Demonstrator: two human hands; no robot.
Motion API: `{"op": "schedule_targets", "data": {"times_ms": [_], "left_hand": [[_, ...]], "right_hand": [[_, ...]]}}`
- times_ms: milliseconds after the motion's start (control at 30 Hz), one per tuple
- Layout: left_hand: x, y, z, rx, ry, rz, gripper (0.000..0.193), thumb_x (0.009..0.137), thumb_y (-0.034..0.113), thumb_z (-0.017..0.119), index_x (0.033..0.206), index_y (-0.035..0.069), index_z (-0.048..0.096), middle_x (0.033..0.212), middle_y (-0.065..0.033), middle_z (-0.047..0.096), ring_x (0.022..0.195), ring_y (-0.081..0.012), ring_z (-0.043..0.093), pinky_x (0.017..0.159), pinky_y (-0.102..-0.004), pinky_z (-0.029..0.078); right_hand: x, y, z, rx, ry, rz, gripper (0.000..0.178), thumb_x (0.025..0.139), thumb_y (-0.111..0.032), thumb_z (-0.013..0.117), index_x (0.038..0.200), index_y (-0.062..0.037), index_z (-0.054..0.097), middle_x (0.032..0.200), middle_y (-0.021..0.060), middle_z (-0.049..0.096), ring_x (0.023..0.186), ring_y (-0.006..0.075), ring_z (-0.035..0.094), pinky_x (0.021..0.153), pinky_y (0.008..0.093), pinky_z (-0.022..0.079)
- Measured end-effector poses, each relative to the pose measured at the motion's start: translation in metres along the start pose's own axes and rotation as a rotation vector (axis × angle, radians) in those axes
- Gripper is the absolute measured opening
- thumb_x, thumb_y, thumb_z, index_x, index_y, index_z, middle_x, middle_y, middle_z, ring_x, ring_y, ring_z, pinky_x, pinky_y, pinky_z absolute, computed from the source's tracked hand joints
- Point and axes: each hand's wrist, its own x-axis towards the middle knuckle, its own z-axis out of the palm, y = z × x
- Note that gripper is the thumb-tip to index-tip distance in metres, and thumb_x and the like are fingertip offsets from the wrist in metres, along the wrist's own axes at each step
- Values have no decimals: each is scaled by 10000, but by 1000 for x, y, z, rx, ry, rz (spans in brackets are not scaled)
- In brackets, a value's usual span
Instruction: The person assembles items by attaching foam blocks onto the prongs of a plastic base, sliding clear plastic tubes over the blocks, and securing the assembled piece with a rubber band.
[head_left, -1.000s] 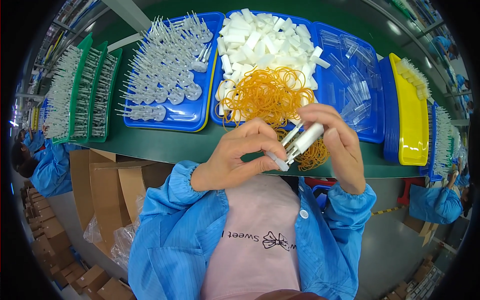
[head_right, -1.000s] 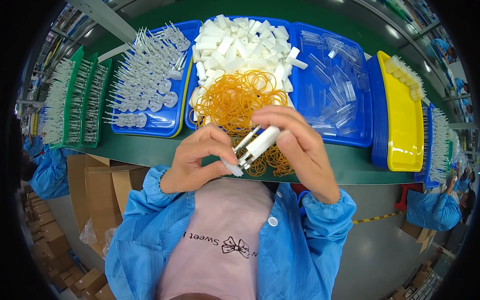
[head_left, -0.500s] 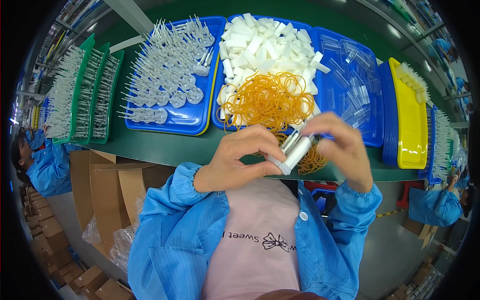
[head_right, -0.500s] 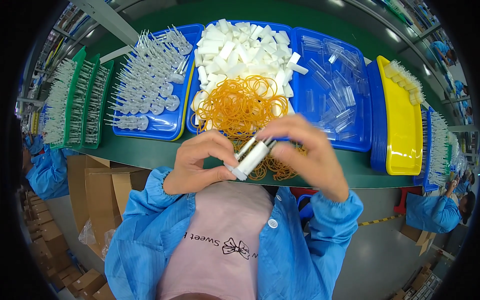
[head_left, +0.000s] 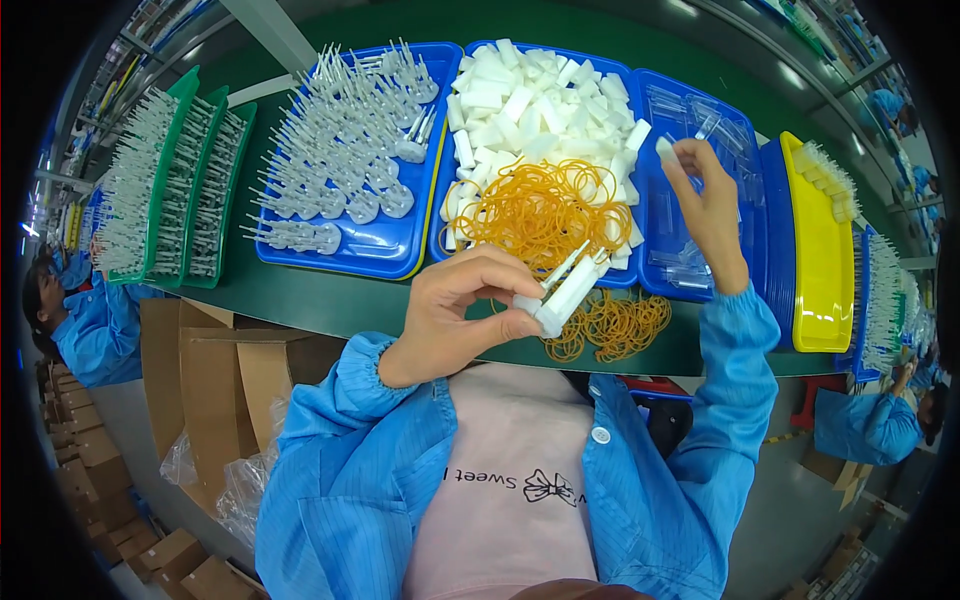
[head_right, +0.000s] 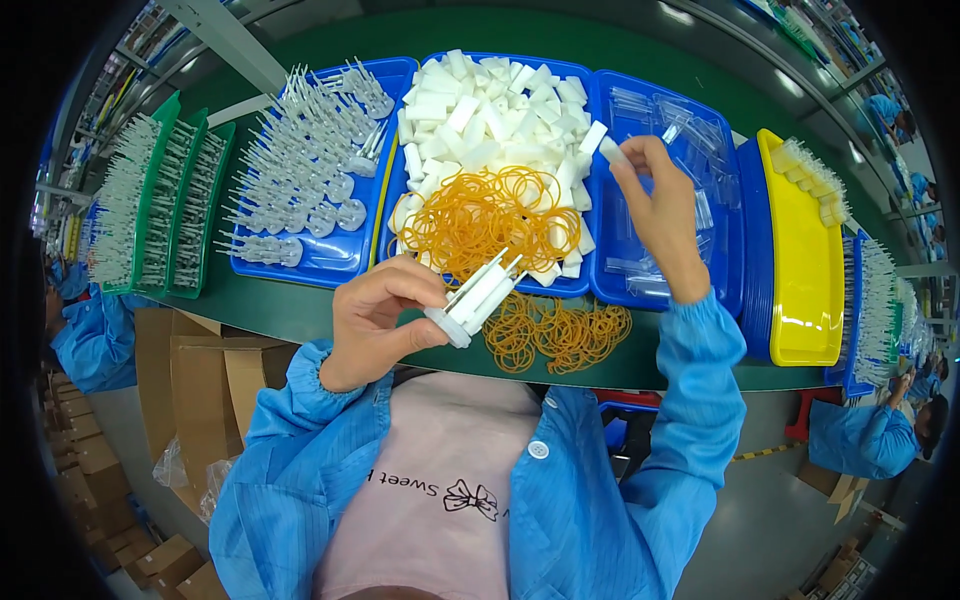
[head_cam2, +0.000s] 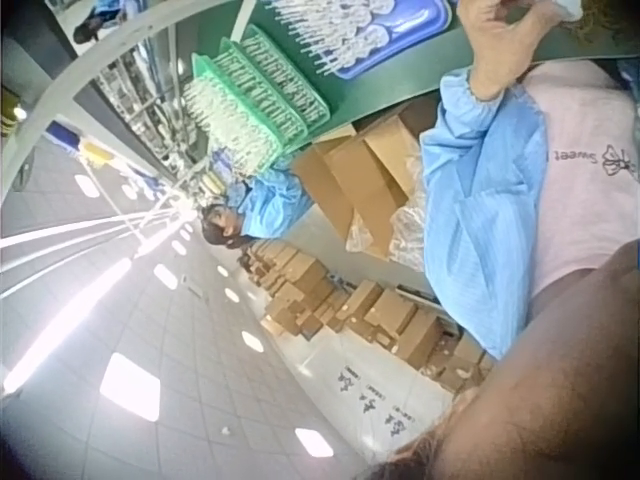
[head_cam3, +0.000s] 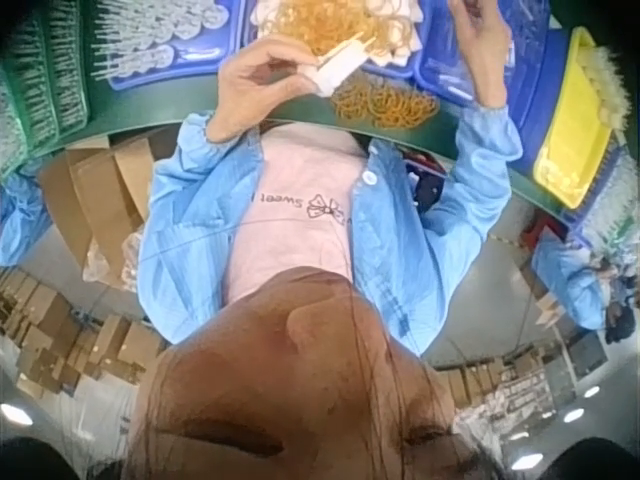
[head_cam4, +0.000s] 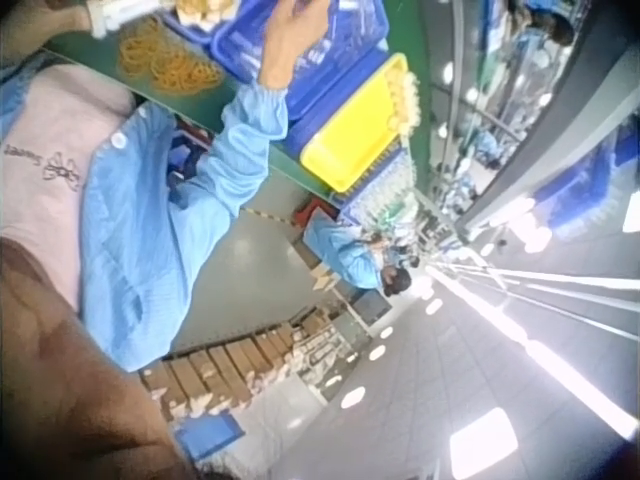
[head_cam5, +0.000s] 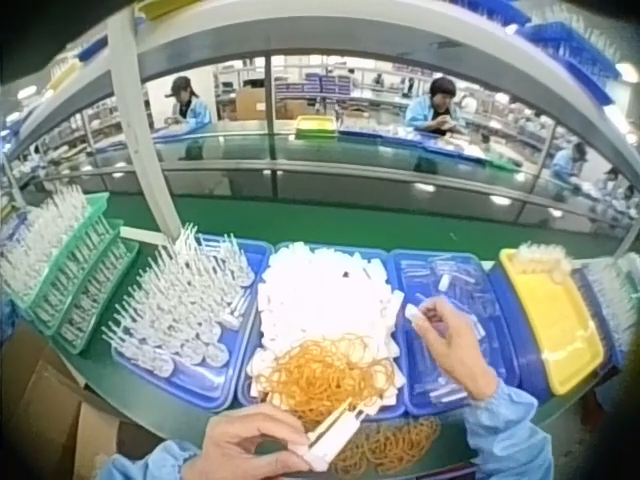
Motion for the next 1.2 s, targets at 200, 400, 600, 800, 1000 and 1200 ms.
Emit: {"op": "schedule_targets", "data": {"times_ms": [200, 400, 600, 800, 1000, 1200], "left_hand": [[11, 5, 0, 156, -107, 119, 231, 751, 4, 725, 975, 48, 699, 973, -80, 628, 877, -182, 607, 759, -279, 480], [14, 4, 7, 169, -101, 120, 226, 775, 19, 701, 996, 67, 705, 970, -73, 628, 890, -184, 605, 760, -278, 476], [12, 5, 8, 173, -76, 94, 222, 786, 10, 686, 999, 71, 705, 969, -72, 627, 893, -187, 606, 759, -274, 479], [14, 6, 8, 214, -91, 107, 188, 789, 6, 686, 972, 44, 701, 954, -90, 627, 870, -187, 603, 745, -276, 477], [17, 7, 14, 394, -148, 264, 226, 732, -55, 688, 936, 41, 708, 917, -95, 635, 825, -206, 610, 704, -291, 475], [20, 2, 15, 483, -204, 405, 353, 623, -86, 690, 943, 60, 717, 918, -83, 631, 814, -223, 612, 685, -306, 473]], "right_hand": [[-45, -61, -18, -110, -50, -222, 176, 794, -39, 650, 963, -59, 602, 945, 90, 651, 838, 270, 610, 744, 348, 466], [-54, -75, -14, -207, 12, -456, 200, 758, -30, 684, 943, -79, 628, 910, 64, 664, 809, 238, 620, 777, 373, 471], [-55, -69, -12, -197, 66, -502, 201, 746, -26, 698, 929, -76, 632, 891, 57, 668, 803, 217, 630, 790, 382, 480], [-57, -72, -14, -182, 37, -506, 227, 735, -14, 703, 942, -79, 637, 905, 55, 668, 833, 223, 633, 805, 387, 480], [-60, -67, -29, 462, -230, -94, 192, 822, -30, 651, 1013, -23, 633, 958, 97, 669, 889, 194, 639, 817, 338, 492], [-68, -69, -25, 910, -256, 173, 125, 877, -25, 605, 986, 35, 609, 978, 146, 654, 920, 164, 628, 846, 284, 497]]}}
